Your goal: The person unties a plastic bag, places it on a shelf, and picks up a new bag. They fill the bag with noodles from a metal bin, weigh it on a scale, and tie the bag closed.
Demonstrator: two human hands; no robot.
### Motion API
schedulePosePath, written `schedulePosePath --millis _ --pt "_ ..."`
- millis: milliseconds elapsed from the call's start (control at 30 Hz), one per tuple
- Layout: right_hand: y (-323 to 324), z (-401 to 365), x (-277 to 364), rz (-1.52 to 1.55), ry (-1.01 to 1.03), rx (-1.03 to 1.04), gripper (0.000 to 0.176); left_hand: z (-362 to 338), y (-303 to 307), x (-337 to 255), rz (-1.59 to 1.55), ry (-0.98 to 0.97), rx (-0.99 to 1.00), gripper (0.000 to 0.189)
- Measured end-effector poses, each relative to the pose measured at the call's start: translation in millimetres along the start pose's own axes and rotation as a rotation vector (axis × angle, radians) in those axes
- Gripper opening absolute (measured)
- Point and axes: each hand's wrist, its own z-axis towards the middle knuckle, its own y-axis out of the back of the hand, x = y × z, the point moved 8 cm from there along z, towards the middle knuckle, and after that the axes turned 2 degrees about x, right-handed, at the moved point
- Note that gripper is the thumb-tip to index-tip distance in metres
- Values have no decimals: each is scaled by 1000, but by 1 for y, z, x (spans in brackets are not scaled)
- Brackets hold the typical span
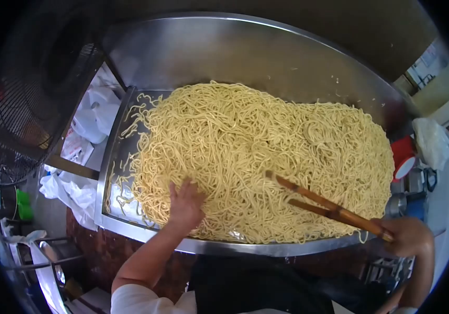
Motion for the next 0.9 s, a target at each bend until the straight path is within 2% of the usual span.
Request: schedulePosePath --millis 100,133,200,233,267,300,333,400,433,467,533,567,600,633,667,700,733,800,867,900 --pt "-24 70 62 -129 55 170 69 5 4 46 152 181 194 51" --pt "-24 94 97 -111 208 58 67 7 13 62 146 231 254 52" --pt "-14 106 149 -45 290 -15 65 11 16 94 145 270 430 55" --pt "-16 102 148 -41 276 -19 65 15 18 112 51 288 493 54" --pt "-22 96 148 -33 289 9 64 24 26 124 62 244 583 53" --pt "-28 90 147 -24 302 36 62 39 21 130 -66 61 809 51" --pt "-30 82 132 -25 280 39 64 59 41 126 -104 20 717 44" --pt "-13 49 101 -114 204 92 58 124 81 123 -78 -47 288 39" --pt "-4 33 81 -110 126 107 56 143 126 97 -313 60 88 37" --pt "5 16 61 -107 50 122 54 175 143 87 -365 95 -54 40" --pt "26 -22 31 -125 -46 21 53 222 151 59 -322 39 -366 50" --pt "27 -37 22 -123 -48 17 53 252 116 46 -415 94 -201 53" --pt "29 -51 3 -64 -184 -24 53 281 40 9 -547 87 412 44" --pt "29 -57 -17 -10 -315 -66 53 268 10 -48 -476 -46 602 62" --pt "22 -54 -29 -15 -310 -72 53 258 -42 -87 -731 -199 600 79" --pt "10 -48 -44 18 -362 -86 52 226 -39 -131 -553 -299 703 89" --pt "2 -37 -57 56 -414 -97 52 197 -37 -161 -457 -393 717 94" --pt "-19 27 -56 66 -271 -60 51 165 -32 -181 -404 -499 951 87" --pt "-15 94 -39 60 -270 -66 44 170 -4 -141 -349 -526 767 75" --pt "0 122 -26 -18 -276 -32 42 186 5 -100 -244 -385 566 68"
